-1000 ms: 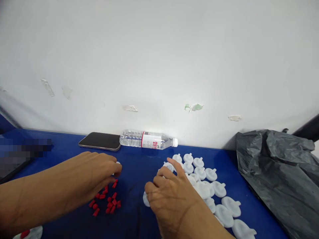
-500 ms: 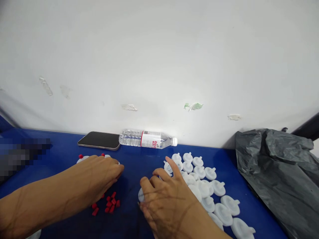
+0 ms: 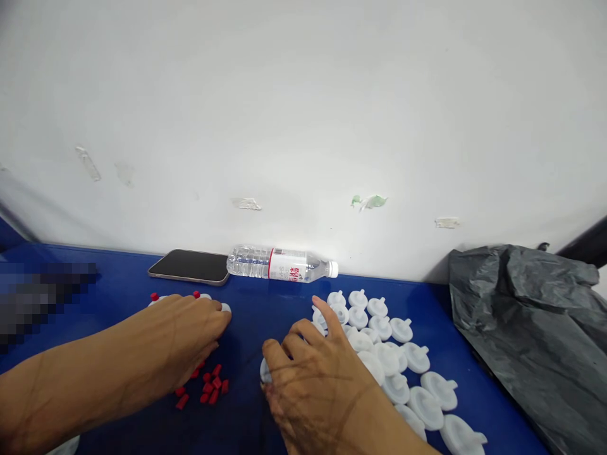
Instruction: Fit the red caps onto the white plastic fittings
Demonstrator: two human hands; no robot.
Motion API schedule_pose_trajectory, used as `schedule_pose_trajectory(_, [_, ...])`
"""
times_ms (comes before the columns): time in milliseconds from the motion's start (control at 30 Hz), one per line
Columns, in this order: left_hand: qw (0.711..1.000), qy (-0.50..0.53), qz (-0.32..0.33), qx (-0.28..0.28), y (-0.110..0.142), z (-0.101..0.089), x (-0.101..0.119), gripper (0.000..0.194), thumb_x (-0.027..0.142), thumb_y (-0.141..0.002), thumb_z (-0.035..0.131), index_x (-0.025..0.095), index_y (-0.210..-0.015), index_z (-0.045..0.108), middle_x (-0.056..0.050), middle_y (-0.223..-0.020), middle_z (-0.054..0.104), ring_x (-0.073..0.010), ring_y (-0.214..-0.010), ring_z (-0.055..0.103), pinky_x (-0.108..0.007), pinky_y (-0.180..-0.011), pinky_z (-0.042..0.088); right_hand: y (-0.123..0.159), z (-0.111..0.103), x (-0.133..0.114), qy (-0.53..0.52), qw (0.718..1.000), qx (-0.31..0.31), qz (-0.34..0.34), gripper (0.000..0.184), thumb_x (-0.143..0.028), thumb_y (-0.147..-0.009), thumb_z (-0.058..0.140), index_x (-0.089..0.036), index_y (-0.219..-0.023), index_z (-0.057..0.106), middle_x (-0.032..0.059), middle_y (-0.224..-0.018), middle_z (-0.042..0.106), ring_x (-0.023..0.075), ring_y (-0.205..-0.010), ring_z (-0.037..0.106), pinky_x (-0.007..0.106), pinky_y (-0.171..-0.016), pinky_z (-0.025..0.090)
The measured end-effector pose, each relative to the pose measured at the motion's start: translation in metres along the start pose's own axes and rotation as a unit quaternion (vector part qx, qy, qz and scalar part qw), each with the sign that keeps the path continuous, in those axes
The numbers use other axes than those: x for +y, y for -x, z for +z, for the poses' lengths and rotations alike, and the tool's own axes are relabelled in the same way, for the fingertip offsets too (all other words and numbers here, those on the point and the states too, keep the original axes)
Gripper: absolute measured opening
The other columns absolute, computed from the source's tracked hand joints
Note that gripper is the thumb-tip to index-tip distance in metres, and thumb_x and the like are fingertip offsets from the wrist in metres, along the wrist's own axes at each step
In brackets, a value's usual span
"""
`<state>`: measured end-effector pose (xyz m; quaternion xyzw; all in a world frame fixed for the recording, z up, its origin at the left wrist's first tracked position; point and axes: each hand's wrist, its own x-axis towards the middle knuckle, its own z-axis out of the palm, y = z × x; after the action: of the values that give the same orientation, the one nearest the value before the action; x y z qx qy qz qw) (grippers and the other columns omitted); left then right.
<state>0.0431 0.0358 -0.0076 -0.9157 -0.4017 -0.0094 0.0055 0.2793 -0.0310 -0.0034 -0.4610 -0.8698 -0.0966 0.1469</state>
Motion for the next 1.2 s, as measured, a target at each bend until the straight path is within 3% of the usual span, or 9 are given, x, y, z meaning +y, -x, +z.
schedule_pose_trajectory(167, [0.998, -0.035, 0.050, 0.030, -0.010, -0.018, 0.008, 0.020, 0.006, -0.083, 0.048, 0.024, -0.084, 0.057, -0.001, -0.078, 0.061, -0.0223, -0.065, 0.054, -0.036, -0.060, 0.031, 0.002, 0.002, -0.002, 0.014, 0.999, 0.036, 0.015, 0.017, -0.022, -0.084, 0.066, -0.022, -0.102, 0.067, -0.0008, -0.089, 0.071, 0.0195, -0.087, 0.068, 0.049, -0.115, 0.035])
schedule_pose_trajectory(267, [0.997, 0.066, 0.027, 0.025, -0.018, -0.038, 0.018, 0.019, 0.013, -0.090, 0.046, 0.022, -0.080, 0.059, 0.000, -0.072, 0.063, -0.0187, -0.064, 0.056, -0.033, -0.060, 0.036, 0.003, 0.003, -0.003, 0.015, 0.998, 0.058, 0.019, 0.026, -0.022, -0.085, 0.065, -0.022, -0.110, 0.066, 0.0015, -0.094, 0.072, 0.0208, -0.092, 0.068, 0.048, -0.115, 0.038])
schedule_pose_trajectory(400, [0.973, 0.215, 0.044, 0.074, -0.026, -0.057, 0.028, 0.024, 0.017, -0.092, 0.048, 0.024, -0.095, 0.071, 0.000, -0.087, 0.074, -0.0171, -0.080, 0.066, -0.031, -0.077, 0.047, 0.001, 0.000, -0.002, 0.024, 0.998, 0.062, 0.022, 0.028, -0.024, -0.086, 0.062, -0.023, -0.114, 0.065, 0.0036, -0.096, 0.072, 0.0224, -0.092, 0.069, 0.050, -0.109, 0.045])
schedule_pose_trajectory(533, [0.937, 0.346, 0.020, 0.047, -0.029, -0.067, 0.032, 0.022, 0.023, -0.094, 0.054, 0.029, -0.090, 0.074, 0.008, -0.065, 0.072, -0.0113, -0.057, 0.062, -0.025, -0.072, 0.051, 0.000, -0.002, -0.002, 0.019, 0.997, 0.065, 0.039, 0.020, -0.024, -0.087, 0.059, -0.021, -0.106, 0.067, 0.0035, -0.091, 0.071, 0.0231, -0.090, 0.069, 0.051, -0.107, 0.046])
schedule_pose_trajectory(633, [0.915, 0.399, 0.014, 0.048, -0.029, -0.068, 0.035, 0.016, 0.026, -0.092, 0.060, 0.028, -0.083, 0.074, 0.009, -0.066, 0.072, -0.0096, -0.051, 0.058, -0.023, -0.065, 0.051, -0.002, -0.004, -0.004, -0.008, 0.996, 0.078, 0.045, 0.016, -0.021, -0.088, 0.058, -0.021, -0.102, 0.066, -0.0012, -0.084, 0.069, 0.0194, -0.081, 0.068, 0.048, -0.108, 0.043])
schedule_pose_trajectory(833, [0.922, 0.383, 0.031, 0.052, -0.029, -0.059, 0.038, 0.016, 0.017, -0.083, 0.068, 0.030, -0.082, 0.077, 0.009, -0.069, 0.073, -0.0102, -0.055, 0.058, -0.022, -0.073, 0.052, -0.003, -0.005, -0.004, -0.022, 0.995, 0.092, 0.044, 0.008, -0.017, -0.087, 0.058, -0.023, -0.089, 0.063, -0.0057, -0.075, 0.065, 0.0175, -0.073, 0.065, 0.046, -0.104, 0.043])
schedule_pose_trajectory(1067, [0.938, 0.334, 0.035, 0.084, -0.031, -0.062, 0.039, 0.015, 0.019, -0.085, 0.065, 0.028, -0.086, 0.077, 0.005, -0.080, 0.077, -0.0152, -0.071, 0.065, -0.028, -0.084, 0.053, -0.005, -0.006, 0.001, -0.006, 0.985, 0.159, 0.059, 0.008, -0.025, -0.090, 0.057, -0.022, -0.087, 0.064, -0.0019, -0.075, 0.063, 0.0206, -0.078, 0.064, 0.046, -0.102, 0.044])
schedule_pose_trajectory(1200, [0.947, 0.308, 0.024, 0.089, -0.033, -0.064, 0.038, 0.013, 0.021, -0.087, 0.065, 0.028, -0.089, 0.076, 0.005, -0.078, 0.077, -0.0147, -0.068, 0.064, -0.028, -0.081, 0.052, -0.006, -0.012, 0.004, -0.017, 0.988, 0.148, 0.047, 0.013, -0.030, -0.094, 0.055, -0.023, -0.088, 0.063, -0.0008, -0.076, 0.063, 0.0227, -0.075, 0.062, 0.048, -0.085, 0.052])
